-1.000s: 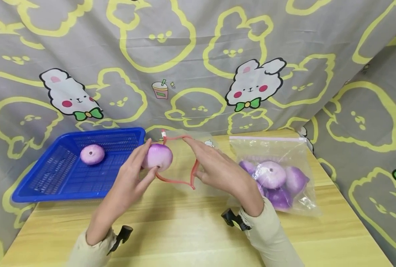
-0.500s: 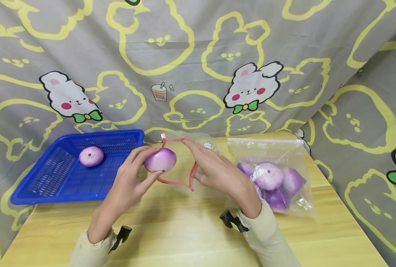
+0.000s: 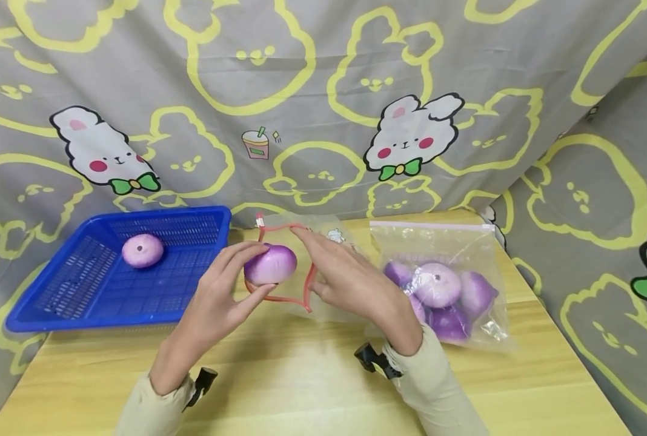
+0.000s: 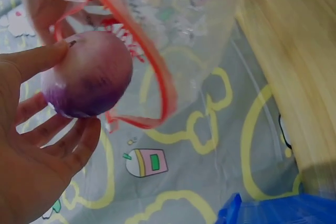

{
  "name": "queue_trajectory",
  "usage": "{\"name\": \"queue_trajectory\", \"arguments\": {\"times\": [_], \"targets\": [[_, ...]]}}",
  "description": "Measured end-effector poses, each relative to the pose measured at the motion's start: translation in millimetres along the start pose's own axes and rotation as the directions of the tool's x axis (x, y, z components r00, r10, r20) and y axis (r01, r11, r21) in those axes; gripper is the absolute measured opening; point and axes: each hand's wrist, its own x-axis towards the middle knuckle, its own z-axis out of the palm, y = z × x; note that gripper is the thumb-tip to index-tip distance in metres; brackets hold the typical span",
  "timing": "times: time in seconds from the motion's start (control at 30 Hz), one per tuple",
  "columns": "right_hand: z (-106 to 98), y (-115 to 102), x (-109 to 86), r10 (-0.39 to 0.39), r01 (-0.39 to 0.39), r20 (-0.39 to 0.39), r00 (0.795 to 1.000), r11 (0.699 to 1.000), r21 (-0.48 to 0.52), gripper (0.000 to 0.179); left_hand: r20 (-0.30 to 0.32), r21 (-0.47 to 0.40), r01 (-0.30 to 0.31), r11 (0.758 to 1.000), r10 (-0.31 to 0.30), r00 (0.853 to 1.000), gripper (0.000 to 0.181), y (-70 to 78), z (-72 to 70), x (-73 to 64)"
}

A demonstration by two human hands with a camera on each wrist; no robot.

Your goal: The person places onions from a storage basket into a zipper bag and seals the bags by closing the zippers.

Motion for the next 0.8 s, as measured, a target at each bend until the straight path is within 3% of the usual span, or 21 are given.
{"name": "queue_trajectory", "arguments": {"times": [0.27,0.5,0.67,0.8], "targets": [[-2.7,-1.3,-0.3,0.008,-0.008,-0.003,1.0,1.0,0.008,0.096,0.053,0.153,-0.034,0.988,0.026,0.998,0.055,-7.8,3.0,-1.2],[-1.7,-3.4,0.4,-0.013,0.013,-0.003,1.0,1.0,-0.004,0.097,0.077,0.284,-0.012,0.959,-0.01,0.997,0.057,-13.0,4.7,-5.7],[-2.3,-4.5,-0.1,-0.02,0.019,-0.01,1.0,0.999,-0.029,0.097,0.098,0.33,-0.019,0.944,-0.014,0.995,0.057,-13.4,2.6,-6.0],[-4.0,-3.2,-1.6,-0.017,0.017,-0.015,1.0,0.999,-0.029,0.097,0.124,0.326,-0.023,0.945,-0.018,0.992,0.054,-12.1,1.0,-3.6]]}}
